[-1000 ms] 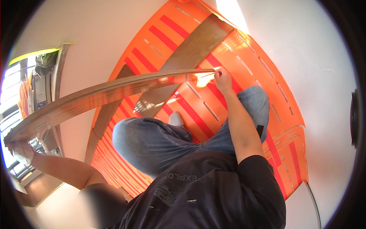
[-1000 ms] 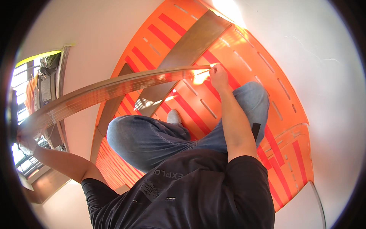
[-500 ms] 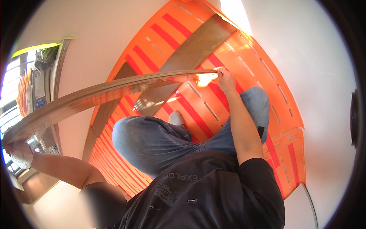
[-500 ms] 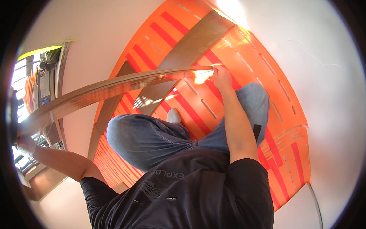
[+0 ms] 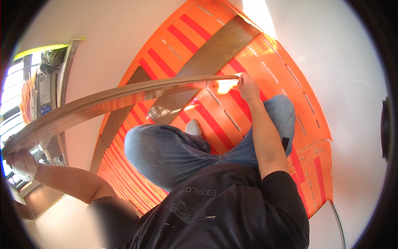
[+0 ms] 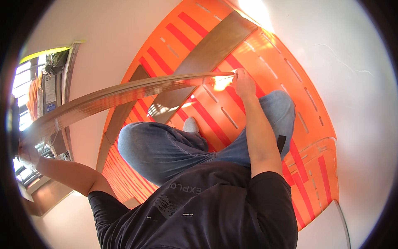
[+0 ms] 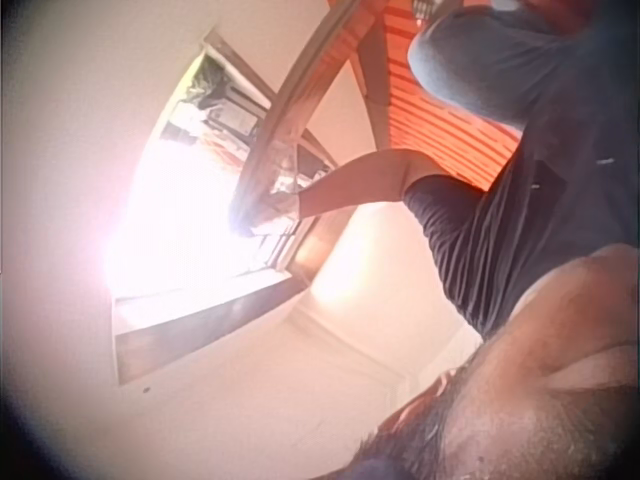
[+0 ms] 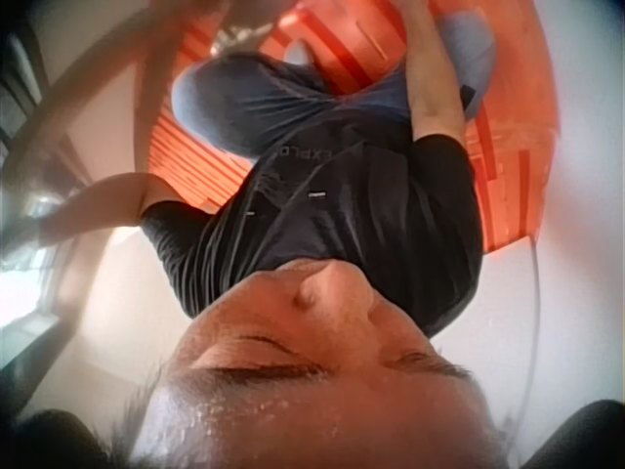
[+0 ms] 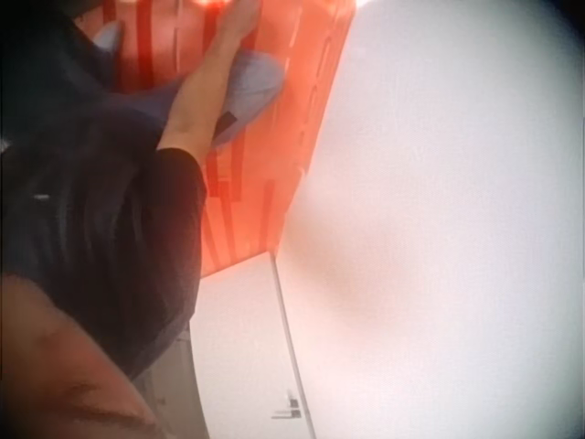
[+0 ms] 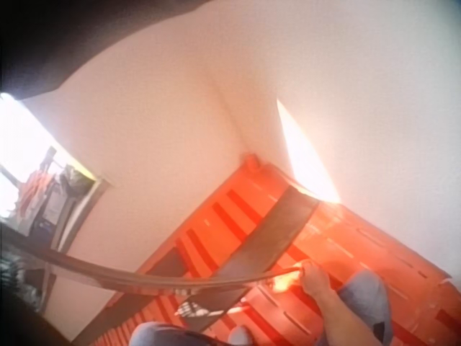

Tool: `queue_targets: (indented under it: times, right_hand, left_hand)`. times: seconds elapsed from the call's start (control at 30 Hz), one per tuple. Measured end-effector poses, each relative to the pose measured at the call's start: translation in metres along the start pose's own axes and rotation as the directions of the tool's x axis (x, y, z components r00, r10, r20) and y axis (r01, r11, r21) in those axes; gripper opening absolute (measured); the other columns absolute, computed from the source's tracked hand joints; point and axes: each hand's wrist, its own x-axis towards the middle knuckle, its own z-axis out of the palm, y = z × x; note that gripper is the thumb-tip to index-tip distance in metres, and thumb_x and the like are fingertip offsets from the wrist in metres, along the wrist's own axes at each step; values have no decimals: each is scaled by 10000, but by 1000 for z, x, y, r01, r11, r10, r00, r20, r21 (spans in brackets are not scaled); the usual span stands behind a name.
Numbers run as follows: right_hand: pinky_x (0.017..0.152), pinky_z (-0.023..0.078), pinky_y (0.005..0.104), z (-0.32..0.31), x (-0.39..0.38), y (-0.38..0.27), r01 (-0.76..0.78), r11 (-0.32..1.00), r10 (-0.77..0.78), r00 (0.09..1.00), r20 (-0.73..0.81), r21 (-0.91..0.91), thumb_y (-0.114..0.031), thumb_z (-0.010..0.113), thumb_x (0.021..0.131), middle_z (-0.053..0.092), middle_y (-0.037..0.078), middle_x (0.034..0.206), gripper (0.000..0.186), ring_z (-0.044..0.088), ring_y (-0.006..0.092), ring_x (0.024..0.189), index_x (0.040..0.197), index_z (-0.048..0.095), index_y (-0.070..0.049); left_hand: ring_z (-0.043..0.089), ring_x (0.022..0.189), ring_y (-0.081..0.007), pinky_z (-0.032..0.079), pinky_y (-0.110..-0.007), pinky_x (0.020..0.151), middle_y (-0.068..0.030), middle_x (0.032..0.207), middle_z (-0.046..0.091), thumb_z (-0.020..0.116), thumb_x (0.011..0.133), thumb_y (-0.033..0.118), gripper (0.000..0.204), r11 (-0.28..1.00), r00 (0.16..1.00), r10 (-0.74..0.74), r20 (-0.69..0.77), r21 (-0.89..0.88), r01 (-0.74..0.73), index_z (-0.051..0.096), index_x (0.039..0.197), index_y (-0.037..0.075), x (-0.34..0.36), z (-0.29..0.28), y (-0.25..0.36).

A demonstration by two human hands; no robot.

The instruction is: Unwrapping a floor plank and preparing to lay it onto the subfloor.

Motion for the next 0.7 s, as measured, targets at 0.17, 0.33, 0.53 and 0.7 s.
queue_targets:
  times: [0.17,0.33,0.53,0.7]
  right_hand:
    - [740,521,446,19,3,13,-340,885,290,937,194,317,-185,575,958,681,158,968,191,676,317,854,1047,624,-23]
    - [600,496,291,15,0,40,-354,755,329,933,149,552,-193,610,976,662,75,830,249,602,127,637,1082,618,32]
    - [827,539,423,1,0,10,-232,878,195,972,128,418,-184,614,967,714,176,999,245,695,316,947,1109,677,6]
    - [815,546,465,-6,-4,2,-77,976,70,997,43,204,-177,635,964,710,188,1023,206,679,385,954,1103,694,-36]
  left_hand:
    - [715,786,-230,572,-320,694,-89,1030,733,614,939,117,234,876,995,-97,-35,-478,69,691,1134,13,0,-38,-7]
    - [716,1012,-289,561,-388,864,-154,1088,750,563,1004,244,312,208,950,-255,180,-949,235,741,1175,54,-1,-23,9]
    - [711,989,-288,560,-392,845,-148,1079,740,563,1002,261,313,315,960,-230,161,-921,230,724,1176,57,9,-31,6]
    - [706,970,-287,559,-395,830,-143,1071,732,563,1000,276,315,376,967,-209,145,-901,217,709,1176,60,33,-92,18]
